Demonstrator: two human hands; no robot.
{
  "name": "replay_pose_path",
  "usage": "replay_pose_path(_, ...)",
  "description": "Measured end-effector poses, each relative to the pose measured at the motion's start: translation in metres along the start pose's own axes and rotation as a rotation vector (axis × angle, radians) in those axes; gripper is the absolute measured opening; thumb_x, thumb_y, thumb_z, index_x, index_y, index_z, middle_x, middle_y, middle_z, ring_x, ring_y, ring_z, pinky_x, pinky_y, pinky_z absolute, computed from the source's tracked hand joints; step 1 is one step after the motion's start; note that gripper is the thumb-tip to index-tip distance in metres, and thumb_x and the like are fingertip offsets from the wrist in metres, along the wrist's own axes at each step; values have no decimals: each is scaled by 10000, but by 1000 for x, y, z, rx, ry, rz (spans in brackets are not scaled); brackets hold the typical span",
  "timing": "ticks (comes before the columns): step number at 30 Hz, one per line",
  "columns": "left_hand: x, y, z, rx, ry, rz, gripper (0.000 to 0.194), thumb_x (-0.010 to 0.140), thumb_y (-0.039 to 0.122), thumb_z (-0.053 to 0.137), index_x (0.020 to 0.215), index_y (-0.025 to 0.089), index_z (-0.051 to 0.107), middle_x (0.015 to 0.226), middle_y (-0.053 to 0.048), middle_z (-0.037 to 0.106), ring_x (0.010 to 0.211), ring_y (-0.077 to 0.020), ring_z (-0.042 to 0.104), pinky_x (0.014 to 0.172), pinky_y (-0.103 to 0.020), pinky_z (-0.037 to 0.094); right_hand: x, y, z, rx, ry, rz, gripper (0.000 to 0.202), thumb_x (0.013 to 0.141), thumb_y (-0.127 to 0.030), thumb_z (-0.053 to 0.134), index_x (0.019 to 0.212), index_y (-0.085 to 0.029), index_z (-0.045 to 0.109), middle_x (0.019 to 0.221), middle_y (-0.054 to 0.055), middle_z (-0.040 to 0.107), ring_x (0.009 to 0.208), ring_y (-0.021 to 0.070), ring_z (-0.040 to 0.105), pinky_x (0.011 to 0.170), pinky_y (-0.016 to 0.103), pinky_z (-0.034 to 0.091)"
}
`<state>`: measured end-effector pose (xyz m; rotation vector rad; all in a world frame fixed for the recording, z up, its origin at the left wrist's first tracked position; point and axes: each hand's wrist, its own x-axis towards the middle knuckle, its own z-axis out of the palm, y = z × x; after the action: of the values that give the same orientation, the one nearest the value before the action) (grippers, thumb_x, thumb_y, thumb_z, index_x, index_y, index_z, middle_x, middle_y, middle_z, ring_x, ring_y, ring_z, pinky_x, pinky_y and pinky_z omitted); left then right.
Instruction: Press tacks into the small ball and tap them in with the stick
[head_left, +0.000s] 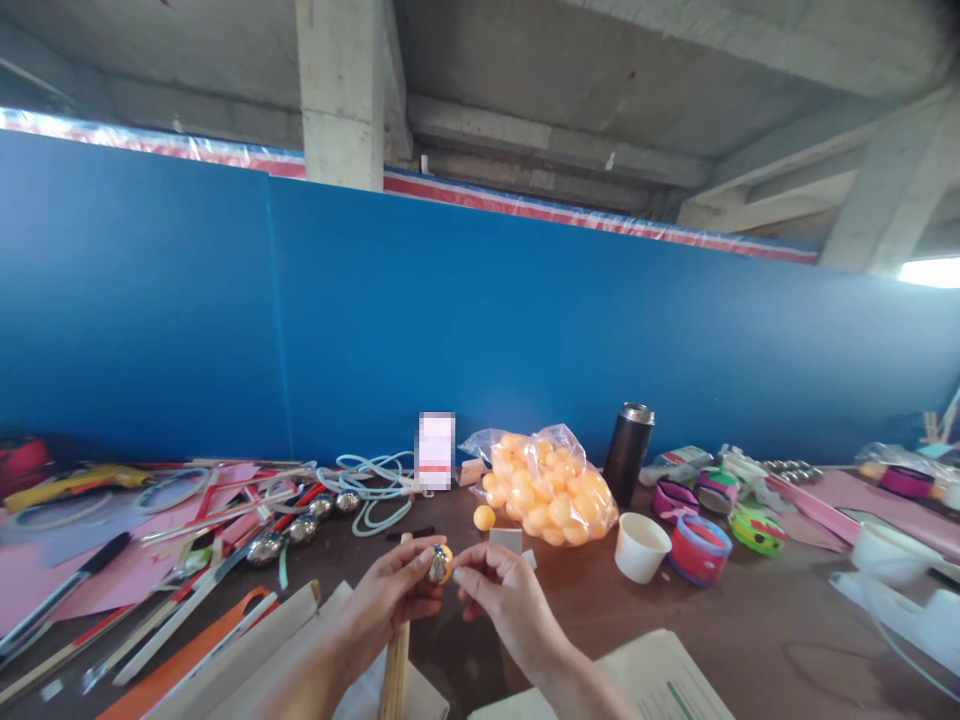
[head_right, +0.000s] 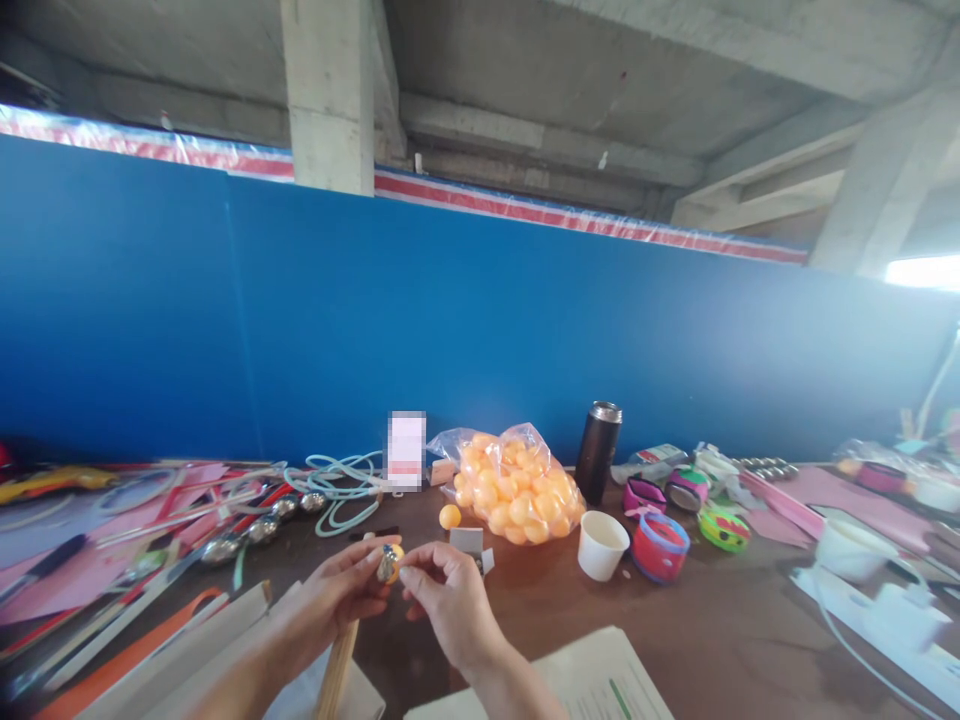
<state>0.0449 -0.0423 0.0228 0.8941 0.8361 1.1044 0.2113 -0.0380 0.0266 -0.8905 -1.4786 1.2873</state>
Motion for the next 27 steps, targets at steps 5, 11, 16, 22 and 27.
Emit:
replay_pose_path(5, 3, -6, -3, 22, -6, 15, 424, 736, 362, 591, 1111, 167, 557, 811, -55, 632, 664, -107, 588, 596, -218, 499, 0, 5, 2, 127, -16, 76, 190, 713, -310, 649, 786, -148, 579, 662, -3, 556, 593, 114, 517, 473, 209, 453)
replay_pose_path(11, 4, -9, -4, 67, -22, 33, 411, 734, 391, 582, 1071, 156, 584, 791, -58, 632, 653, -113, 585, 577, -224, 498, 1, 13, 2, 222, -38, 134, 192, 723, -312, 641, 794, -144, 582, 679, -8, 533, 573, 81, 464, 447, 175, 425)
replay_pose_path(16, 4, -8, -2, 111, -8, 25, 419, 717, 412, 592, 1042, 149, 600, 784, -60, 633, 638, -111, 580, 572, -225, 496, 0, 13, 2, 240, -8, 183, 199, 717, -318, 647, 789, -145, 579, 677, -13, 521, 545, 64, 428, 426, 156, 393)
replay_pose_path(22, 3, -6, -2, 157, -28, 34, 419, 725, 408, 583, 1054, 148, 589, 791, -59, 631, 648, -119, 586, 579, -235, 487, 0, 11, 0, 215, 15, 210, 208, 716, -331, 643, 761, -140, 572, 548, -43, 462, 472, 51, 382, 395, 149, 332)
replay_pose_path(27, 4, -7, -2, 145, -37, 29, 416, 729, 394, 584, 1062, 144, 581, 777, -52, 628, 638, -117, 585, 579, -239, 481, 0, 10, -1, 271, -1, 259, 216, 683, -319, 667, 760, -146, 564, 531, -53, 452, 455, 45, 365, 391, 148, 310)
